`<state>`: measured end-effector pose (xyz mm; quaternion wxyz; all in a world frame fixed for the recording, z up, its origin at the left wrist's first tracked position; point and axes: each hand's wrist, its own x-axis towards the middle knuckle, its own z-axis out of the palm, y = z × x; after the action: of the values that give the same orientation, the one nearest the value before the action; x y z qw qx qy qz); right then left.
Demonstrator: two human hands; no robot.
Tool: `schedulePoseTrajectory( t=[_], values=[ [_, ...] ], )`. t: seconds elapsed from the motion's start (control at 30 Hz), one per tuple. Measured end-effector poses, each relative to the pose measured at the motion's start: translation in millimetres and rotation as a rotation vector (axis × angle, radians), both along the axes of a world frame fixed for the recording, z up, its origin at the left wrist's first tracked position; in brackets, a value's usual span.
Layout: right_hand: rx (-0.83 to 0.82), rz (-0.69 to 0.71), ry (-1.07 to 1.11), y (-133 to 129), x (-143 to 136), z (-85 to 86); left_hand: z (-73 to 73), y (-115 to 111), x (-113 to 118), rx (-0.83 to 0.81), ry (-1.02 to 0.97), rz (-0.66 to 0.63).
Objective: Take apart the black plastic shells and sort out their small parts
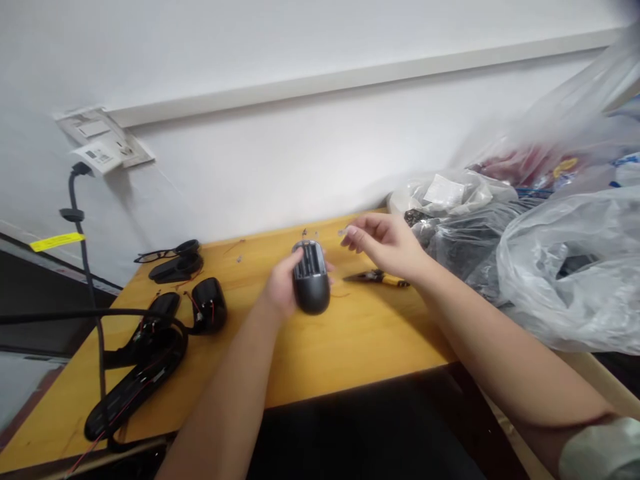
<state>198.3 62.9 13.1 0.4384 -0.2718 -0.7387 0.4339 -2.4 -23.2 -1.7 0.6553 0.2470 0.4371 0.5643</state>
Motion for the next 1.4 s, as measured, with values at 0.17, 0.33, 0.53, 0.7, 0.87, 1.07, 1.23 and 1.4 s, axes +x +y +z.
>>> schedulePoseTrajectory(
  t=[0.17,0.33,0.53,0.7,0.87,1.07,1.23,1.4],
  values=[
    [-0.022,0.005,0.006,-3.3,-4.5,0.7,4.1,-0.6,8.6,-0.049,0.071,0.004],
    [-0.181,0.085,0.030,-9.0,-7.0,5.8,2.1,-1.1,9.3,-0.047,0.066,-0.006],
    [-0.286,0.131,0.007,-13.0,-11.3,4.7,-2.2,-0.2,8.5,-0.050,0.033,-0.008],
    [-0.293,0.165,-0.042,-10.2,-11.2,2.3,-3.8,0.2,7.3,-0.061,-0.001,-0.037],
    [-0.290,0.281,-0.173,-8.5,-6.5,-0.8,-5.1,0.4,6.5,-0.107,0.006,-0.047],
    [-0.111,0.080,-0.203,-7.6,-9.1,-6.6,-3.0,0.3,7.5,-0.132,0.057,-0.068],
    [-0.071,-0.034,-0.153,-9.4,-11.0,-7.1,-2.8,0.7,7.2,-0.133,0.058,-0.078],
    [0.193,0.001,-0.214,-12.4,-10.6,-5.0,-7.0,0.6,7.2,-0.136,0.035,-0.101]
  ],
)
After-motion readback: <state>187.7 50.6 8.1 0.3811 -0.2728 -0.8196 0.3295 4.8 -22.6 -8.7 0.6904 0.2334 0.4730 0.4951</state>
